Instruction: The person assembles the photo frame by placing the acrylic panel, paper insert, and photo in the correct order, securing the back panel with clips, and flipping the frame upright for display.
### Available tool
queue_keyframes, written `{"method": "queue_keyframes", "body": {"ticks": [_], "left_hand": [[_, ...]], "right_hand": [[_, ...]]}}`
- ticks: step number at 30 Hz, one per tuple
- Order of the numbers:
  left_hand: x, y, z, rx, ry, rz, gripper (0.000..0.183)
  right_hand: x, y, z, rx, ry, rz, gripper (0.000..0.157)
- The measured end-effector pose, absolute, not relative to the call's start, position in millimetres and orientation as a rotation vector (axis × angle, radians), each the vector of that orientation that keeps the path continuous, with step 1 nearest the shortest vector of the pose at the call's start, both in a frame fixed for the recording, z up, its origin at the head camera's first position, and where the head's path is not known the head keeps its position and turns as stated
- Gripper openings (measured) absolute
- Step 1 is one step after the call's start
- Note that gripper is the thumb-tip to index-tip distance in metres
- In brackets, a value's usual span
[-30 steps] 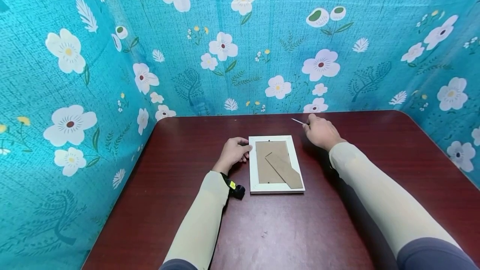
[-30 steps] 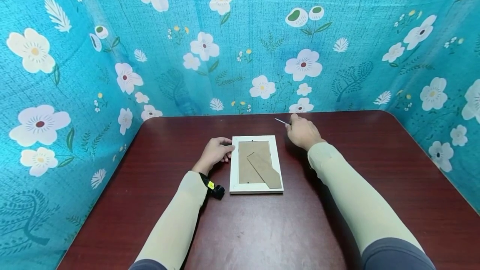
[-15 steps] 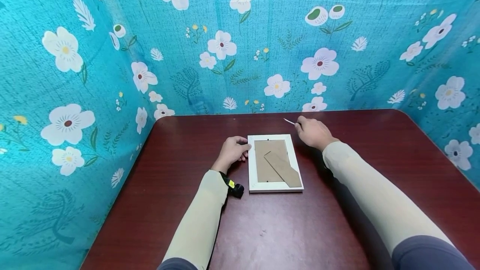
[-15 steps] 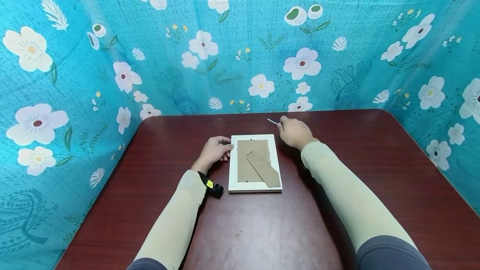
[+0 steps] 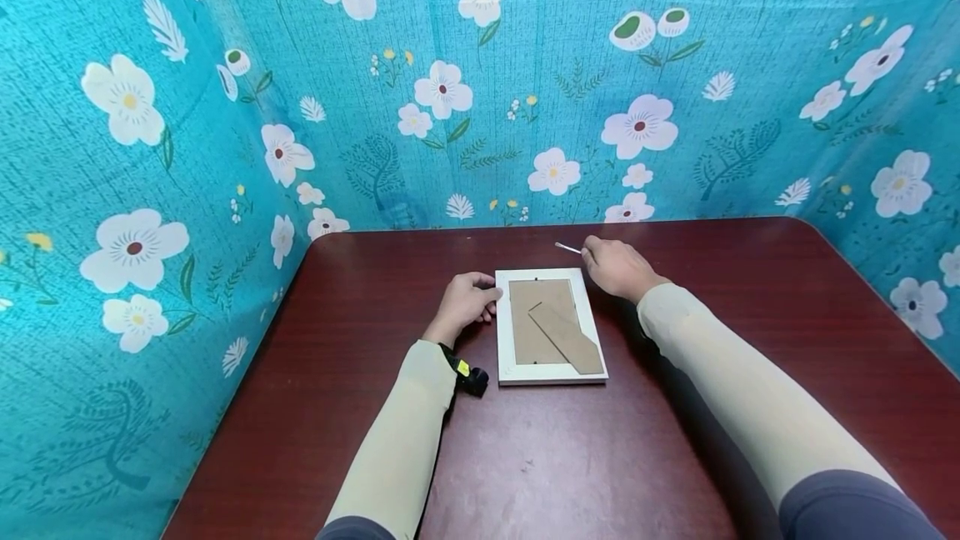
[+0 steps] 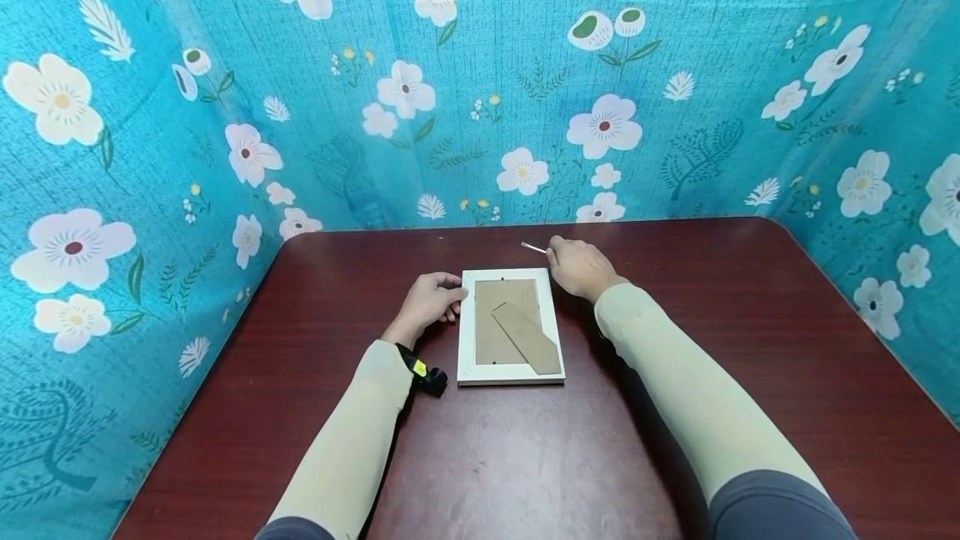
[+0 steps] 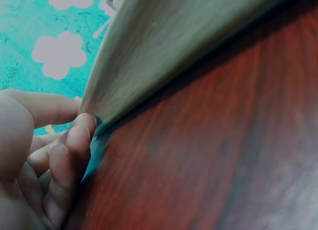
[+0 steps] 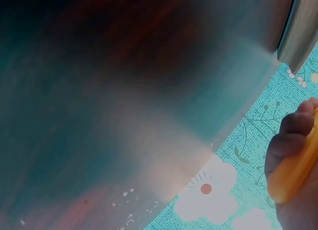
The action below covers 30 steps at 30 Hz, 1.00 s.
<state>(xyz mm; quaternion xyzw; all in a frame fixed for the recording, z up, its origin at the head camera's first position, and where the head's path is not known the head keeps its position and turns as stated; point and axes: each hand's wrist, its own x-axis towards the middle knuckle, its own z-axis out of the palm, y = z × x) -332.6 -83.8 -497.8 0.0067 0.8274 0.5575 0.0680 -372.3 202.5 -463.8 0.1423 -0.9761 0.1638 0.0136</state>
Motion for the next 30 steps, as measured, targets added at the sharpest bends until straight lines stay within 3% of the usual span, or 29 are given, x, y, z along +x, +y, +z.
{"method": "queue_keyframes", "body": {"ticks": [7,17,30], "left_hand": [[-332,-84,-497,0.015,2.490,1.680,0.024],[-333,-84,-499,0.015,2.507,1.668,0.024],[-334,-84,-500,0.001,2.493,1.673,0.023]], "right_hand": [[-375,201,-465,0.440,-3.057,0.433,0.040],[-372,192,-462,0.398,-3.045,0.427,0.049],[-372,185,-462,0.445,-3.061,0.430,0.037]]}}
